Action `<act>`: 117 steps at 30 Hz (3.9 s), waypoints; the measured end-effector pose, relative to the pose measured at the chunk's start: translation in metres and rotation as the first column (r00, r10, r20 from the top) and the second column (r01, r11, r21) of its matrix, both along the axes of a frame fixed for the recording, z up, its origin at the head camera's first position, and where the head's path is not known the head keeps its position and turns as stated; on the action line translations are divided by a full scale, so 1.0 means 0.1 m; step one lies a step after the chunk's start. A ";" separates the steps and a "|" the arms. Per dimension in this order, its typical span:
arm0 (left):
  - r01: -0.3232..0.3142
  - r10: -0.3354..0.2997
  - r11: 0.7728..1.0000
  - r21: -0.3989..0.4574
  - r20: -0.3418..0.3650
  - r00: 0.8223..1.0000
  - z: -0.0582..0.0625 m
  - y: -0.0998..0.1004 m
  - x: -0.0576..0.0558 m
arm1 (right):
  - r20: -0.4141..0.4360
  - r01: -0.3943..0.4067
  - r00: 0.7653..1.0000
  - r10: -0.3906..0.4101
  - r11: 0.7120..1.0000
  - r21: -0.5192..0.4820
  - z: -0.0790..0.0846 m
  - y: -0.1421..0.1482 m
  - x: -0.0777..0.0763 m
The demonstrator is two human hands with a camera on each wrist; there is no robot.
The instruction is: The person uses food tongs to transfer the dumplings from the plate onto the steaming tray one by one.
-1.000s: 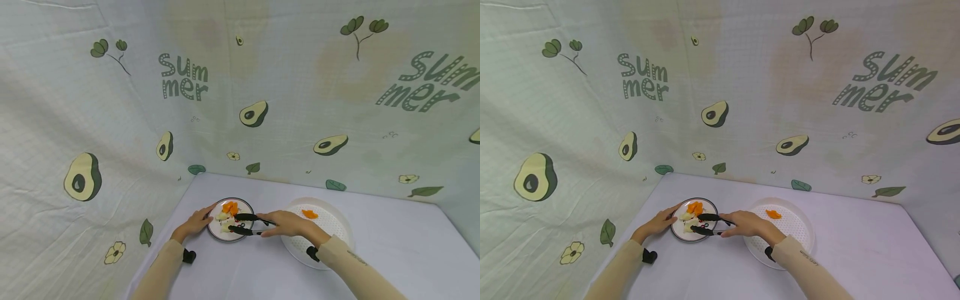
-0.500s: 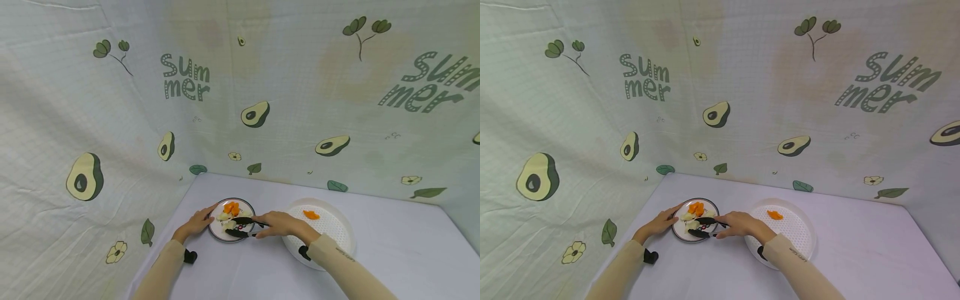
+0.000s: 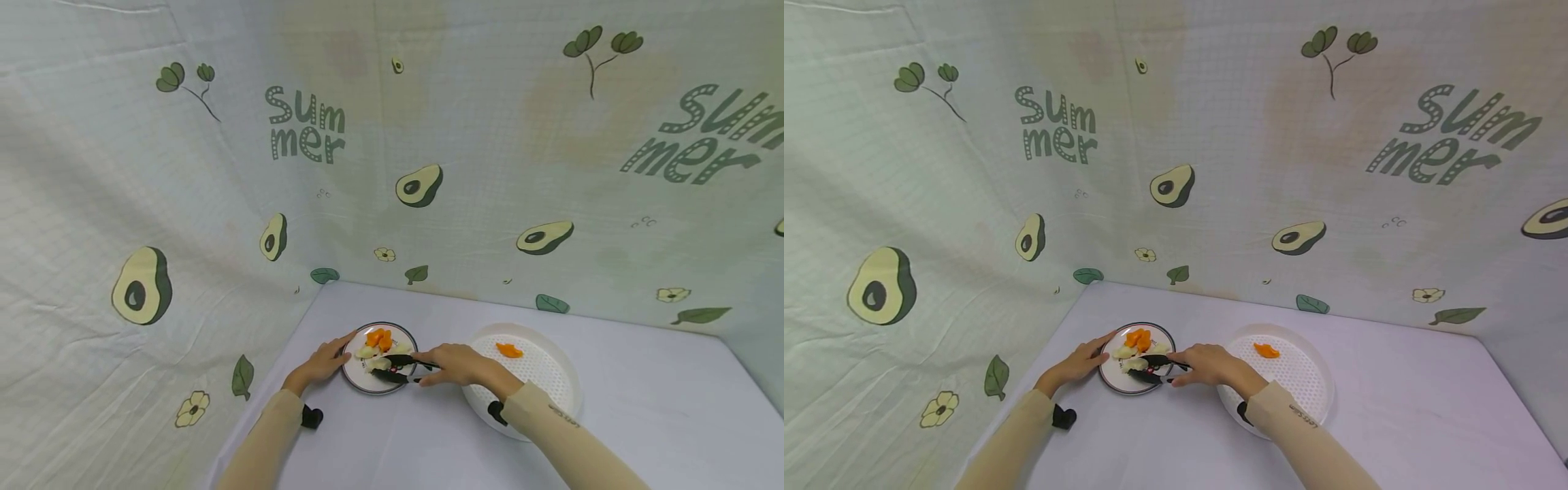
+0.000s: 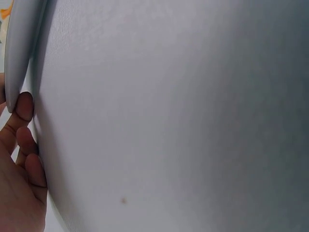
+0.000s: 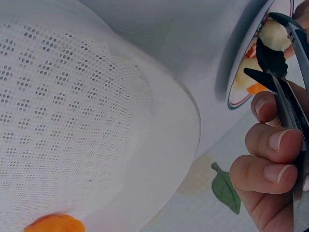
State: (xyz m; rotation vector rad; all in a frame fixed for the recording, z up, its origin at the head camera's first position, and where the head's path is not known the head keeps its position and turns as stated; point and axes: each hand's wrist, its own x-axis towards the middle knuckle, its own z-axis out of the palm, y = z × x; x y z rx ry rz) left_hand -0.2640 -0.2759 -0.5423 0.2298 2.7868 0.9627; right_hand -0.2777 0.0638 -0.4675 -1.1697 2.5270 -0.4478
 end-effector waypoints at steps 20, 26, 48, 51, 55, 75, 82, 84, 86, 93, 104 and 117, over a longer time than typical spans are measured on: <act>-0.043 0.044 0.999 -0.004 0.020 0.999 -0.02 0.03 -0.01 | 0.026 0.011 1.000 -0.008 0.995 -0.098 0.15 0.32 0.04; -0.021 0.021 1.000 0.008 0.013 1.000 -0.05 0.01 -0.02 | 0.023 0.025 0.999 -0.022 0.994 -0.109 0.24 0.57 0.06; -0.038 0.038 0.999 -0.006 0.020 0.999 -0.04 0.02 0.00 | -0.025 0.167 0.984 -0.175 0.966 -0.199 0.48 1.67 0.29; -0.037 0.038 0.999 -0.010 0.018 0.999 -0.04 0.02 0.00 | -0.006 0.215 0.976 -0.219 0.960 -0.180 0.47 1.81 0.33; -0.043 0.043 0.999 -0.010 0.024 0.999 -0.05 0.01 0.01 | 0.005 0.233 0.972 -0.236 0.959 -0.161 0.41 1.94 0.35; -0.051 0.051 0.999 -0.016 0.021 0.998 -0.01 0.05 0.03 | 0.040 0.285 0.958 -0.283 0.956 -0.066 0.11 1.97 0.34; -0.048 0.049 0.999 -0.017 0.019 0.999 -0.02 0.06 0.02 | 0.032 0.324 0.946 -0.324 0.946 -0.017 0.06 1.96 0.34; -0.054 0.054 0.998 -0.023 0.026 0.998 -0.04 0.06 0.02 | 0.028 0.330 0.944 -0.330 0.944 -0.008 0.05 1.96 0.35; -0.056 0.057 0.998 -0.022 0.027 0.998 -0.04 0.05 0.02 | 0.016 0.340 0.940 -0.340 0.940 -0.002 0.05 1.96 0.36; -0.052 0.052 0.999 -0.014 0.017 0.998 -0.03 0.06 0.02 | -0.035 0.329 0.943 -0.330 0.944 -0.032 0.11 1.99 0.38; -0.055 0.055 0.998 -0.017 0.021 0.998 -0.03 0.05 0.03 | -0.070 0.283 0.953 -0.296 0.947 -0.151 0.34 2.01 0.31; -0.047 0.047 0.999 -0.011 0.024 0.999 -0.06 0.03 0.02 | -0.082 0.197 0.972 -0.219 0.956 -0.216 0.44 1.72 0.18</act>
